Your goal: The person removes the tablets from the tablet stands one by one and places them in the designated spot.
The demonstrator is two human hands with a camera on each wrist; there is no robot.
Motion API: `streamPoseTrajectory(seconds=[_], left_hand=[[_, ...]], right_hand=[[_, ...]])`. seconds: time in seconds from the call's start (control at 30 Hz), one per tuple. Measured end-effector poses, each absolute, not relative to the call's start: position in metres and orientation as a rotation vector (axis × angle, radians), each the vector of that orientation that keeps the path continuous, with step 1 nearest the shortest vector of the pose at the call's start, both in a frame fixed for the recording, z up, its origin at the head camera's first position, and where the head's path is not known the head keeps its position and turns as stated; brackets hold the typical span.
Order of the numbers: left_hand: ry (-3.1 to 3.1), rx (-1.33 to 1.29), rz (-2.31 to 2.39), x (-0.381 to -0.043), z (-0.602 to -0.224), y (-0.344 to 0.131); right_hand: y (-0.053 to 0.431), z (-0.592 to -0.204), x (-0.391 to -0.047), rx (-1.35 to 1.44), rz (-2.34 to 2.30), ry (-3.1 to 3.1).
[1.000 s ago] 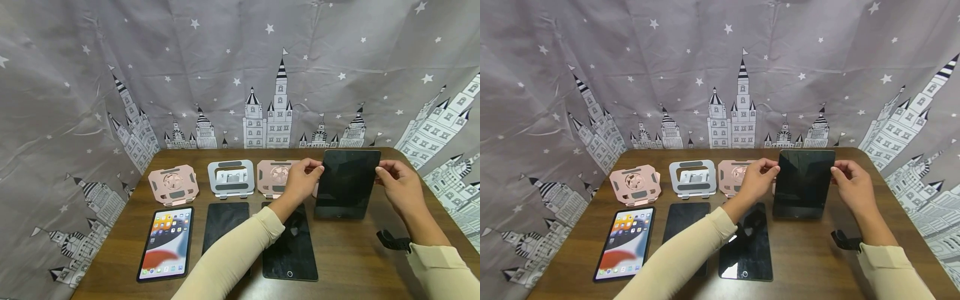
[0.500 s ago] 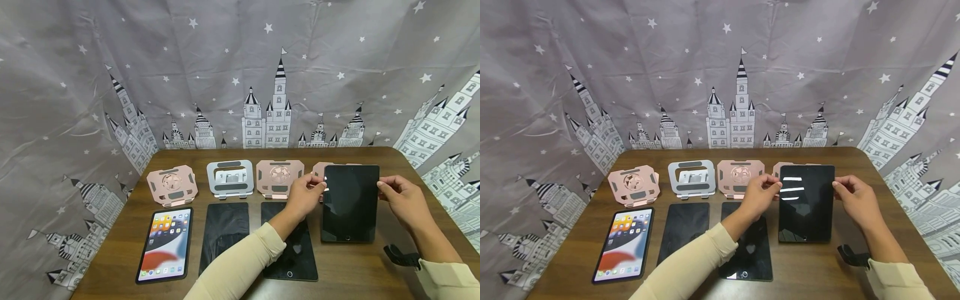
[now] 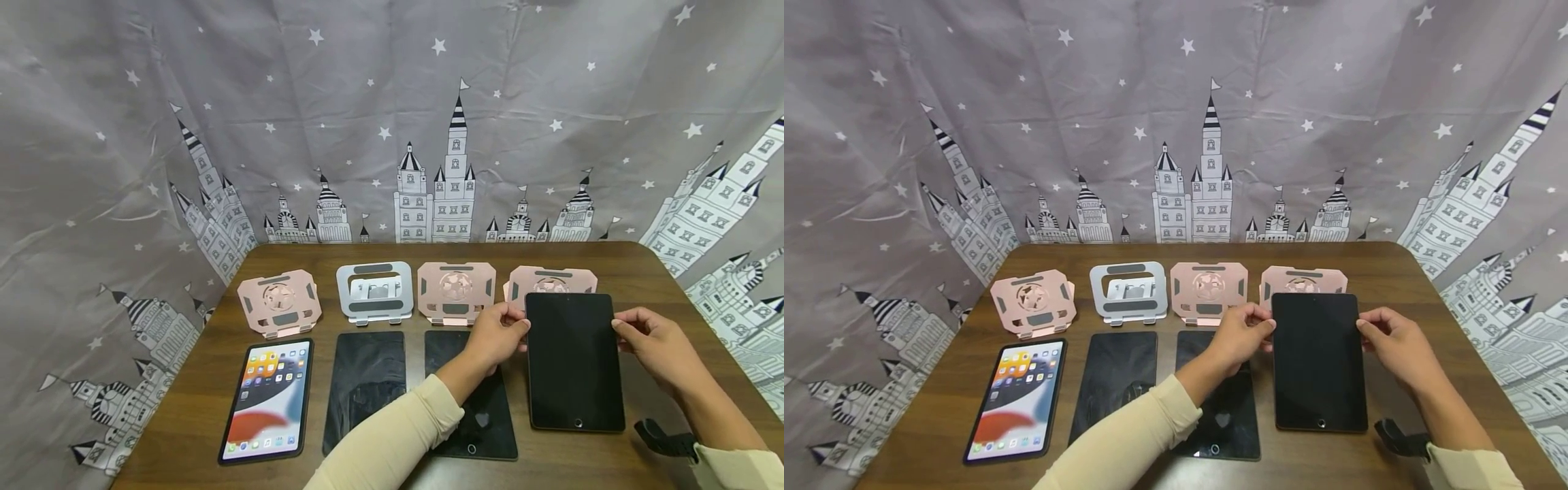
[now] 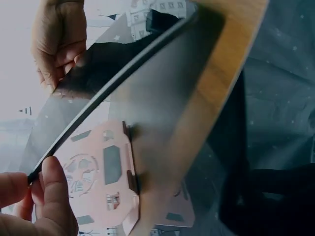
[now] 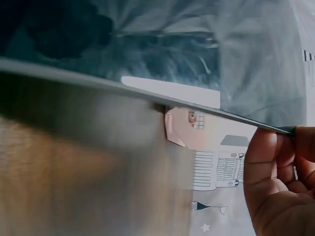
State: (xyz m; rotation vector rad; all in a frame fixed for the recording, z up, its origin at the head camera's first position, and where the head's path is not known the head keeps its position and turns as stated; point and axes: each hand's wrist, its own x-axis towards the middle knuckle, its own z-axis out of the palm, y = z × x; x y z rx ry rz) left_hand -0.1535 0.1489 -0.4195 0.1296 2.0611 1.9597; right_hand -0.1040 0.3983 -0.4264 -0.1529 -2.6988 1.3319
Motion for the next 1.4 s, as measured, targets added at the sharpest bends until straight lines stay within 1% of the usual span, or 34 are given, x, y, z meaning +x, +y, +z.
streamPoseTrajectory(seconds=[0.33, 0.67, 0.83, 1.07, 1.27, 1.4], left_hand=[[2.011, 0.049, 1.91, -0.142, -0.435, 0.15], [2.002, -0.026, 1.817, -0.138, -0.449, 0.153], [2.079, 0.005, 1.741, -0.138, -0.453, 0.151], [2.267, 0.12, 1.577, -0.138, -0.457, 0.15], [2.481, 0.225, 1.244, -0.142, -0.456, 0.15], [2.535, 0.243, 1.06, -0.146, -0.452, 0.152]], right_hand=[[0.402, -0.44, -0.094, -0.171, 1.439, -2.819], [0.404, -0.45, -0.088, -0.183, 1.566, -2.869], [0.404, -0.451, -0.088, -0.2, 1.593, -2.921], [0.407, -0.453, -0.091, -0.211, 1.578, -3.007], [0.409, -0.454, -0.095, -0.186, 1.538, -3.077], [0.409, -0.455, -0.095, -0.161, 1.488, -3.109]])
